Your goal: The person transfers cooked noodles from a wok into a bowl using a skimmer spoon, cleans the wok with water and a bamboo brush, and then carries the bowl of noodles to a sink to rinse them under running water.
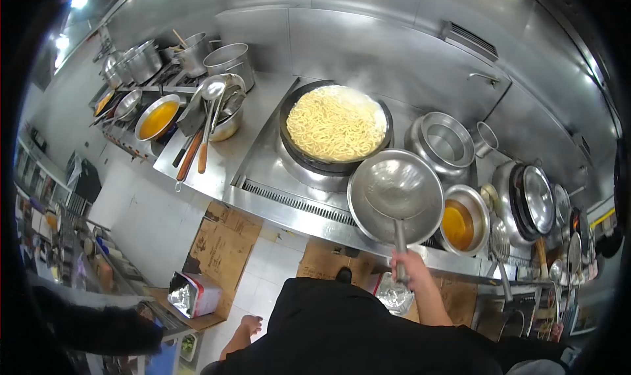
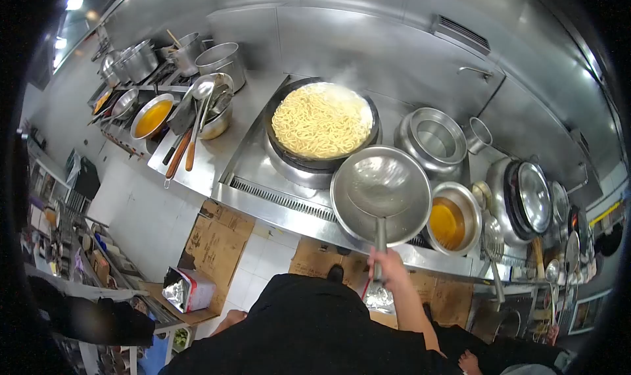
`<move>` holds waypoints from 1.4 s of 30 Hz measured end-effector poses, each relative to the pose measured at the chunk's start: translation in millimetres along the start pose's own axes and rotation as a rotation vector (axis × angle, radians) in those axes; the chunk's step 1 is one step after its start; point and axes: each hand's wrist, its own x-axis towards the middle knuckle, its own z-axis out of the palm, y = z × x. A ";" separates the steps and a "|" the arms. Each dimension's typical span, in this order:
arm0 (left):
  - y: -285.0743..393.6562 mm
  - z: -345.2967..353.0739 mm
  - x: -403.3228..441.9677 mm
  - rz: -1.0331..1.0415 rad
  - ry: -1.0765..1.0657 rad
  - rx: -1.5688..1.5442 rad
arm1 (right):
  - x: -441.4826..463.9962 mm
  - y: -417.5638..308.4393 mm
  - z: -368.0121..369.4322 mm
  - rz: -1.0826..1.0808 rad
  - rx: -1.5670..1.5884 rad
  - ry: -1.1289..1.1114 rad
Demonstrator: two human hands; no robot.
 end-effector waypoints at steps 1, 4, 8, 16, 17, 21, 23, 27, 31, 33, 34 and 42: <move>24.2 21.0 -20.4 0.079 0.045 0.024 | -12.8 3.2 4.6 -0.157 -0.193 0.089; 91.2 67.0 -61.3 0.254 0.132 0.001 | -4.0 -26.0 2.4 -0.426 -0.424 0.262; 104.3 91.4 -13.2 0.436 0.179 0.078 | 71.1 -114.2 -0.1 -0.855 -0.921 0.547; 120.1 28.6 -27.6 0.227 0.184 -0.192 | 165.4 -244.3 53.5 -0.552 -1.302 0.687; 110.0 20.0 -27.1 0.216 0.212 -0.208 | 170.8 -245.7 57.2 -0.535 -1.324 0.680; 45.7 -9.6 2.7 0.089 0.058 -0.225 | 220.9 -228.5 65.8 -0.475 -1.299 0.622; 22.5 -17.8 2.4 0.013 -0.033 -0.209 | 232.2 -220.8 77.5 -0.358 -1.102 0.429; -8.4 -19.5 14.6 0.238 -0.015 0.541 | 232.1 -218.1 111.0 -0.125 -0.567 -0.032; -9.0 -12.6 33.3 0.265 0.003 0.915 | 219.1 -214.8 132.3 -0.080 -0.193 -0.019; 13.4 -8.7 33.6 0.024 0.206 0.373 | 206.0 -220.0 135.3 0.019 -0.204 -0.160; 29.2 -14.5 31.3 0.047 0.259 0.301 | 208.4 -215.4 133.2 0.007 -0.112 -0.155; 140.1 -56.6 13.1 0.291 0.444 0.184 | 174.6 -220.0 115.2 0.014 -0.243 0.058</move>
